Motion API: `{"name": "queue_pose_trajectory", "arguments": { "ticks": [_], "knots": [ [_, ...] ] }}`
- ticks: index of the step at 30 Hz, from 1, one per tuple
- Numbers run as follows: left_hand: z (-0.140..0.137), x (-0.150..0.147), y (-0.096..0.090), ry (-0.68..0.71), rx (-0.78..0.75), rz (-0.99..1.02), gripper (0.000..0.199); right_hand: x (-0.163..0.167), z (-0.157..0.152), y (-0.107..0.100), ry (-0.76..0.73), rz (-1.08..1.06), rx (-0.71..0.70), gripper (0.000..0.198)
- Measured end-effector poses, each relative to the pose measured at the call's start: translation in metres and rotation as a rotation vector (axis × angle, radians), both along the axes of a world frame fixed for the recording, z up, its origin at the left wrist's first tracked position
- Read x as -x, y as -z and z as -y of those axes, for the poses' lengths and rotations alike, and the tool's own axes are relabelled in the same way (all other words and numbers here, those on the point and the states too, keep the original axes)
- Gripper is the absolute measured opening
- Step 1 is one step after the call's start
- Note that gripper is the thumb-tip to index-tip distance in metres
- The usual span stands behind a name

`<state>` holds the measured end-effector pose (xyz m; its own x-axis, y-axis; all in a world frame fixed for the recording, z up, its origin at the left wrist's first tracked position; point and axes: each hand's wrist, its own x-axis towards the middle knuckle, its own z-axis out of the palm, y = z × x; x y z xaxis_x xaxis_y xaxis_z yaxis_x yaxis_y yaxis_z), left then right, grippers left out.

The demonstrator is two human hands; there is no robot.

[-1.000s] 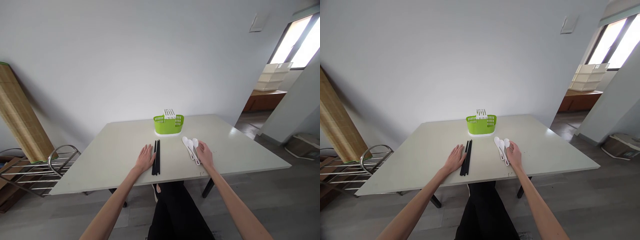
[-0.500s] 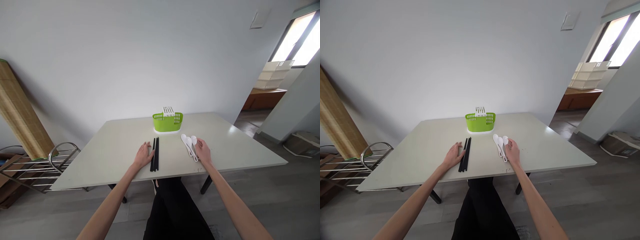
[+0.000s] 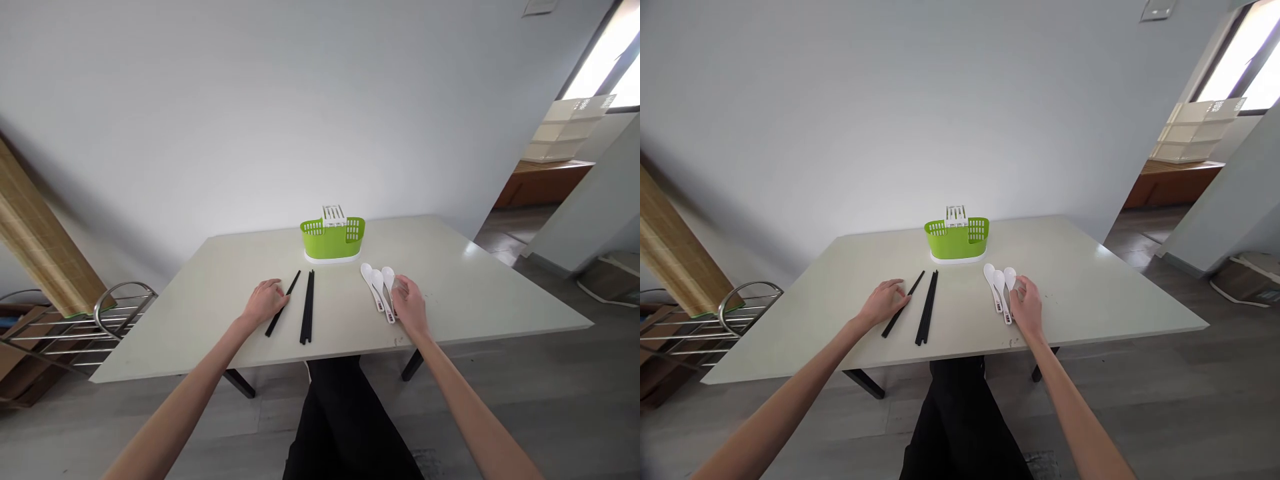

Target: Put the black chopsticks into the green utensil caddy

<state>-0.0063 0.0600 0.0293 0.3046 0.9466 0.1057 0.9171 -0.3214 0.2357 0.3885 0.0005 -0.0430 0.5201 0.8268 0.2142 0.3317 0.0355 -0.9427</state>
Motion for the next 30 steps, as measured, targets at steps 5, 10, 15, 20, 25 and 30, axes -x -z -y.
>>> {"name": "queue_pose_trajectory", "arguments": {
  "ticks": [5,10,15,20,25,30],
  "knots": [
    [-0.013,0.002,-0.025,0.034,0.047,-0.196,0.029,0.001,0.011,-0.007,0.023,-0.128,0.03,0.056],
    [-0.028,-0.013,-0.034,0.059,0.096,-0.329,0.026,0.001,0.014,-0.009,0.016,-0.217,0.046,0.057],
    [-0.045,-0.023,-0.038,0.055,0.114,-0.467,0.025,0.005,0.018,-0.017,-0.008,-0.259,0.079,0.056],
    [-0.07,-0.017,-0.041,-0.013,0.17,-0.476,0.024,0.008,0.021,-0.027,-0.03,-0.269,0.097,0.059],
    [-0.092,-0.002,-0.031,-0.103,0.177,-0.378,0.02,0.006,0.02,-0.022,-0.028,-0.249,0.067,0.053],
    [-0.104,0.006,-0.022,-0.1,0.137,-0.251,0.023,0.004,0.019,-0.016,-0.045,-0.215,0.022,0.043]
  ]
}}
